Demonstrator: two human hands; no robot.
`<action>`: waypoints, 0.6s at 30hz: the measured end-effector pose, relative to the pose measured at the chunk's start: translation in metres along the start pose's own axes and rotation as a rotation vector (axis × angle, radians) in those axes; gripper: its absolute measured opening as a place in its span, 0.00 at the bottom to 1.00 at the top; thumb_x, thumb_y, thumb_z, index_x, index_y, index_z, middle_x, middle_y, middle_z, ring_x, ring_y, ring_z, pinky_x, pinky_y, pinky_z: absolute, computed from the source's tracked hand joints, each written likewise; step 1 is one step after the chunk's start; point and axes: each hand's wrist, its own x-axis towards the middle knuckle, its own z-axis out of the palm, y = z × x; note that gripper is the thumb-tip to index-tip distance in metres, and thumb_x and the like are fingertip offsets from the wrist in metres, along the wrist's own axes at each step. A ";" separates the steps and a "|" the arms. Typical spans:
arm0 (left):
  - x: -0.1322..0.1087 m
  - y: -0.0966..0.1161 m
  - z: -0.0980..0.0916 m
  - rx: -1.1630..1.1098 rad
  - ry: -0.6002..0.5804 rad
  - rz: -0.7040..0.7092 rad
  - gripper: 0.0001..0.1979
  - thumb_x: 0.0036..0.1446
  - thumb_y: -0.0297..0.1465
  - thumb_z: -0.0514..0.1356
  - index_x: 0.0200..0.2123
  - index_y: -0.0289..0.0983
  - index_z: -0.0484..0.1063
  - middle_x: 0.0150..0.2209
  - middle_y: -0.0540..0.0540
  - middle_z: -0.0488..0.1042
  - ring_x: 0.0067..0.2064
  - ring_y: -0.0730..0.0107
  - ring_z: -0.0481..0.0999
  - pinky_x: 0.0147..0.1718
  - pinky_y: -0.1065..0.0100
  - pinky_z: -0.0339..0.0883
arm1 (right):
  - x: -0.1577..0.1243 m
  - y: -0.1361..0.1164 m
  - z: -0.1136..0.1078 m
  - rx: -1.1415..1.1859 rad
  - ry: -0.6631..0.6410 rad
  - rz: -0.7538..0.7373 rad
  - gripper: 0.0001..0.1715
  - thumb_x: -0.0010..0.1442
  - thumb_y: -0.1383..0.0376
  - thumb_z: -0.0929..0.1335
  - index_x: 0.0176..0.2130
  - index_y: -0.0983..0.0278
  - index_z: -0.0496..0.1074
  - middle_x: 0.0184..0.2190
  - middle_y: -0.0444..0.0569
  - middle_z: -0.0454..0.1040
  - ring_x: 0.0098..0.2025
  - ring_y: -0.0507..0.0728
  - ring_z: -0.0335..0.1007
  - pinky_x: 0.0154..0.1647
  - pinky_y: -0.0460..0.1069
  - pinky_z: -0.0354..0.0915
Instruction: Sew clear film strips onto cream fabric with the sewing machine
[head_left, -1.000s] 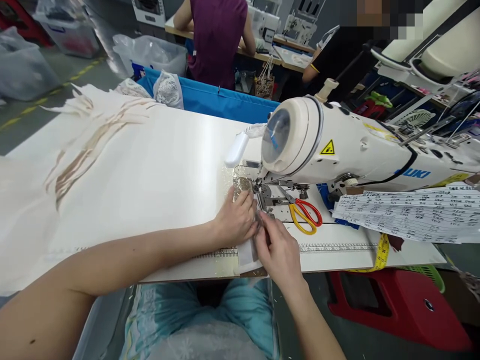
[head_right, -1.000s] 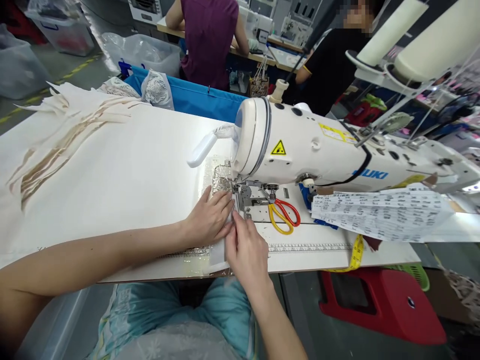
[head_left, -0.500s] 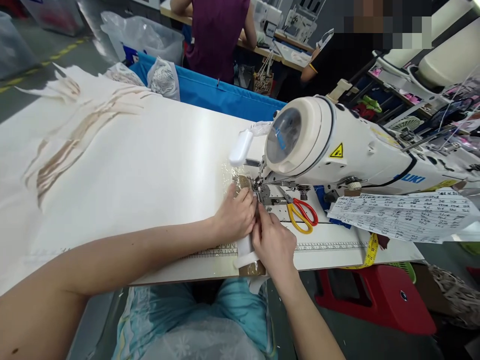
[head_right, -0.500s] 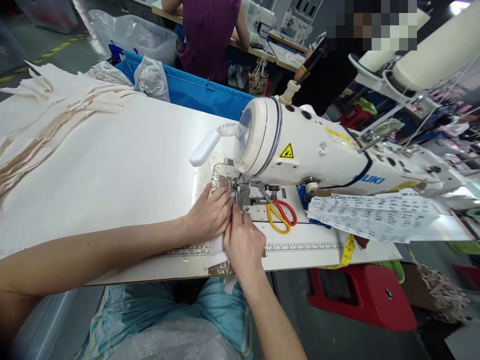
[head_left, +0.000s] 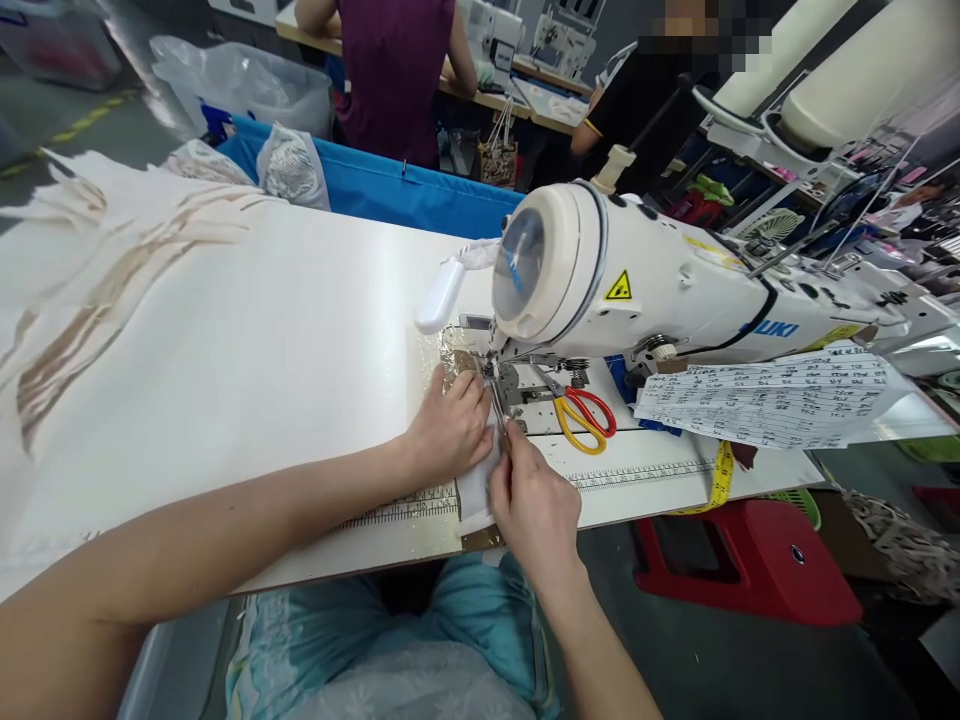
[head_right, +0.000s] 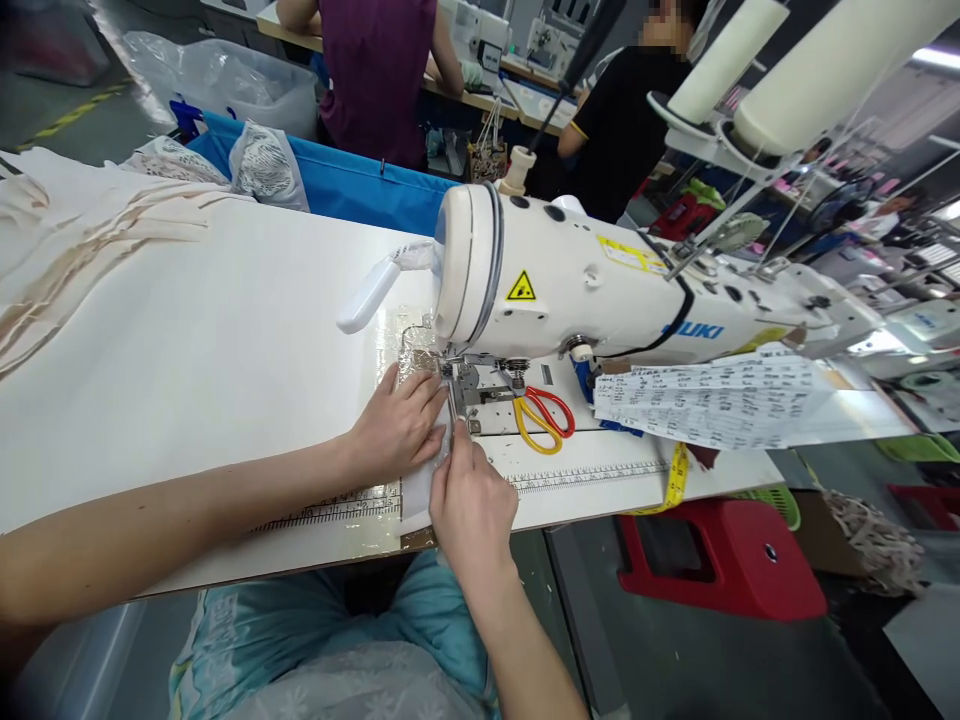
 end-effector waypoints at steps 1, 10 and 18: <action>0.000 0.000 0.000 0.001 0.000 -0.003 0.26 0.66 0.36 0.47 0.59 0.26 0.66 0.58 0.30 0.68 0.61 0.45 0.62 0.60 0.37 0.53 | -0.001 0.001 0.000 0.018 0.011 -0.006 0.25 0.64 0.69 0.60 0.60 0.70 0.67 0.44 0.56 0.80 0.33 0.59 0.79 0.25 0.48 0.66; 0.004 -0.002 -0.001 0.003 0.002 -0.006 0.26 0.65 0.36 0.48 0.60 0.25 0.65 0.59 0.30 0.68 0.62 0.44 0.62 0.60 0.37 0.55 | -0.039 0.024 -0.004 0.713 0.042 0.086 0.14 0.66 0.62 0.60 0.45 0.64 0.70 0.30 0.48 0.78 0.28 0.56 0.74 0.28 0.46 0.67; -0.001 -0.004 -0.004 0.006 -0.005 -0.006 0.24 0.67 0.35 0.47 0.59 0.29 0.68 0.60 0.33 0.68 0.65 0.45 0.60 0.61 0.38 0.53 | -0.105 0.066 -0.009 1.137 -0.102 0.289 0.17 0.66 0.53 0.66 0.43 0.62 0.76 0.33 0.48 0.76 0.31 0.55 0.73 0.29 0.43 0.69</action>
